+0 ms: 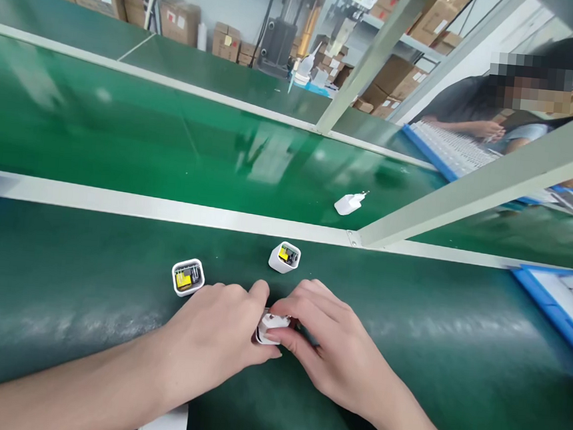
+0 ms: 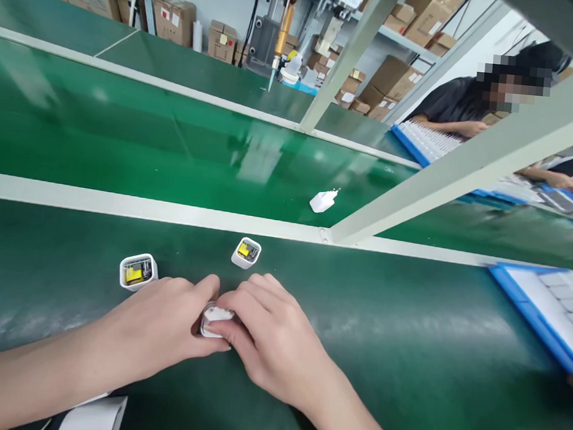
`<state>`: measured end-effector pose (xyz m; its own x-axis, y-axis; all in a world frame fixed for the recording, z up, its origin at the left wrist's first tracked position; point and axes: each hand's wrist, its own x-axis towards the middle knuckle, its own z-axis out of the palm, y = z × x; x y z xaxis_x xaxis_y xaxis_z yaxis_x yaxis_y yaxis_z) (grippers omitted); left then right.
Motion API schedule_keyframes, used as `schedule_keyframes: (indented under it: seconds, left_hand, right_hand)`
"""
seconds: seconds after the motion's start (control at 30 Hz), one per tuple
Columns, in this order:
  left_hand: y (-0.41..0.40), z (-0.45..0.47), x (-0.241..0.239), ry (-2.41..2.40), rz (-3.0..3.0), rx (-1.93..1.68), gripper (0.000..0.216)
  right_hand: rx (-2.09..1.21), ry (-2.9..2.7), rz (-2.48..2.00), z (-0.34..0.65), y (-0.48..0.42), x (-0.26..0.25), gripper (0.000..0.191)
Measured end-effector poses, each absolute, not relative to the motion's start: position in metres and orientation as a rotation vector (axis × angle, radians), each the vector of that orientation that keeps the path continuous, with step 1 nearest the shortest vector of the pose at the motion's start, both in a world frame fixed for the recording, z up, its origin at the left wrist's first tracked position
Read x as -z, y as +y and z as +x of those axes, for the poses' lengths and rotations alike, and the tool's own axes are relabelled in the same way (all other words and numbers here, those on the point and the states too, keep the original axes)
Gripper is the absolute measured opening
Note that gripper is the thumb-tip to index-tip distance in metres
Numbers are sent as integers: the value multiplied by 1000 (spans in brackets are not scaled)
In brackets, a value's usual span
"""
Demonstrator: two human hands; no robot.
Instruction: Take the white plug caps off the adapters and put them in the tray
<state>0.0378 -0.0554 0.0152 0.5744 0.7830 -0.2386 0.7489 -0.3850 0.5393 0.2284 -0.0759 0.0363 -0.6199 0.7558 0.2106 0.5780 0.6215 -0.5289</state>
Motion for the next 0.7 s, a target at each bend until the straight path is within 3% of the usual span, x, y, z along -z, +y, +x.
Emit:
schedule_keyframes:
  seconds: [0.33,0.7]
  left_hand:
    - [-54,41,-18,1199,2238,-10,21]
    - [-55,39,-19,1185,2222,-49,12]
  right_hand:
    - [-522,-2513,-1067,227,-77,-42,6]
    - [-336,-2644,-1123,217,-84,-43,27]
